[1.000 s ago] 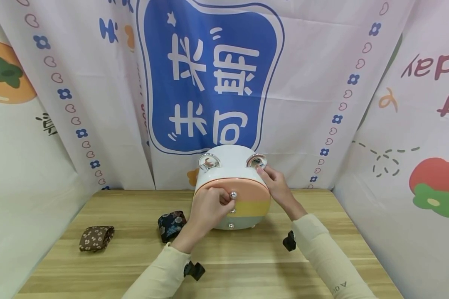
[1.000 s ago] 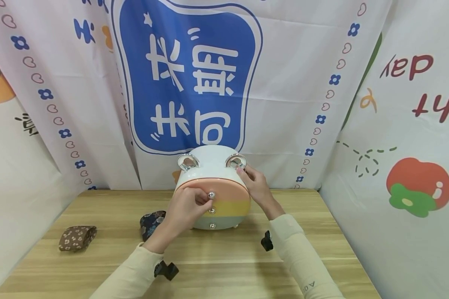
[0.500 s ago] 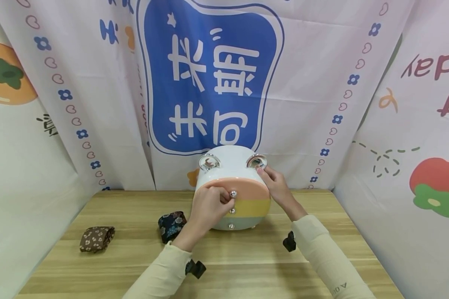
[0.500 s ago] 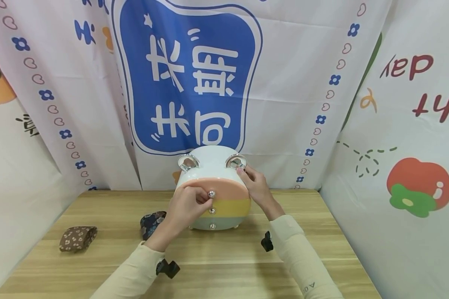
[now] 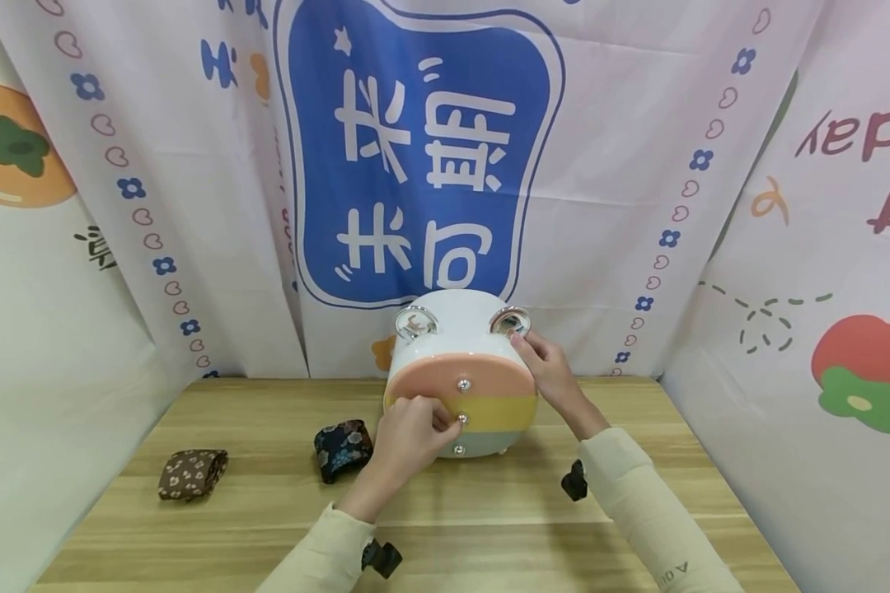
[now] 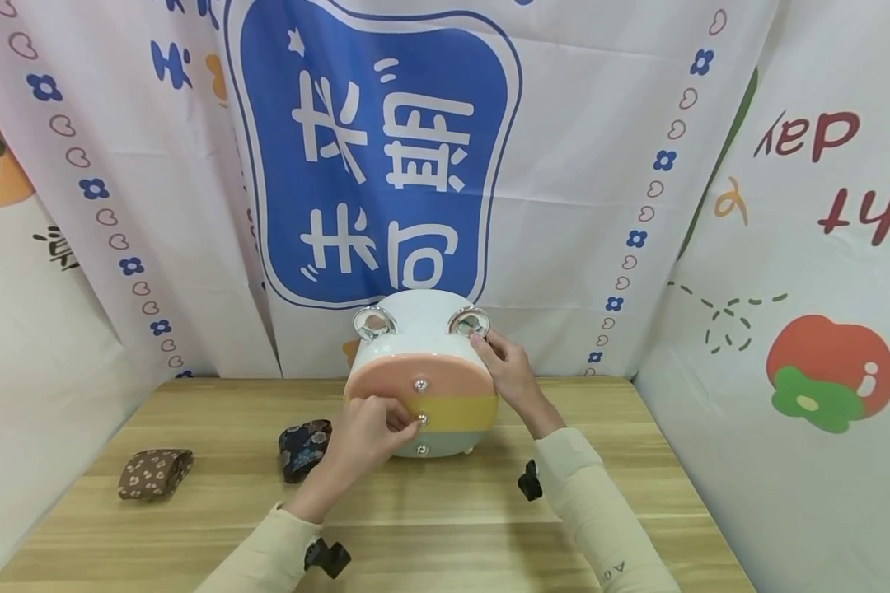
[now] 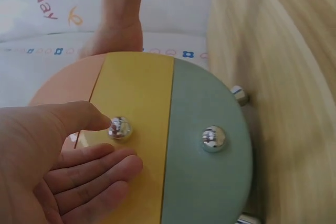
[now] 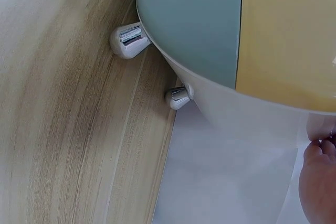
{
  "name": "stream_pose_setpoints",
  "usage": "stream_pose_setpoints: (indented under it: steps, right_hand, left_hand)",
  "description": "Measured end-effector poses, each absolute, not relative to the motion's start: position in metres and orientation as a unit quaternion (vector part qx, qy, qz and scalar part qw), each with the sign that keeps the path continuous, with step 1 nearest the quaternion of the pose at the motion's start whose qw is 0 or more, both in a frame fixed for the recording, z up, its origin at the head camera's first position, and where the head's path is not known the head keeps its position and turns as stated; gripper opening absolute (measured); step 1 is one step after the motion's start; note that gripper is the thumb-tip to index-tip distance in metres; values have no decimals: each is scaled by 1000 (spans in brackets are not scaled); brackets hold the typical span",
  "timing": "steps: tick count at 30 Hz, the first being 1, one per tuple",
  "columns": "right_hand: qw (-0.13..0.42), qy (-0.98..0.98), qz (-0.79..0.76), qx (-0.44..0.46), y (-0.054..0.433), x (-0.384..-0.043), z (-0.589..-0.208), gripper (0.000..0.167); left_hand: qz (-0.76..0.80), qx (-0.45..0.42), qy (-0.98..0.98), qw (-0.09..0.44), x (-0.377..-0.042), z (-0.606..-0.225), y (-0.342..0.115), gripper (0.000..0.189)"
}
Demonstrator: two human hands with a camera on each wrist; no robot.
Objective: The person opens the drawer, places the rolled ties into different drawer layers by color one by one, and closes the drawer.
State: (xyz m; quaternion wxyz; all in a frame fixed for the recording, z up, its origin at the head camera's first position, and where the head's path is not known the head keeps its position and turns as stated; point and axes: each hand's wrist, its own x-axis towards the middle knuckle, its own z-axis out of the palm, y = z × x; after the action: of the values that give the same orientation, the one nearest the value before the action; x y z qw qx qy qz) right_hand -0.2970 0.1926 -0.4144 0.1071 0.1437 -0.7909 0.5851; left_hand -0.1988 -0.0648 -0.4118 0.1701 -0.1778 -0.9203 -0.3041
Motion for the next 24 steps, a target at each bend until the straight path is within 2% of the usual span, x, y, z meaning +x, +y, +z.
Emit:
stream_pose_setpoints:
  steps: [15,24]
  right_hand:
    - [112,-790,585,148,191,-296,-415,42]
    - [115,-795,578,146,191,-296,-414,41]
  left_hand:
    - [-306,-173,-922,160,-204,-438,-59,15]
    - [-299,-150,-929,159,-206,-438,-50,46]
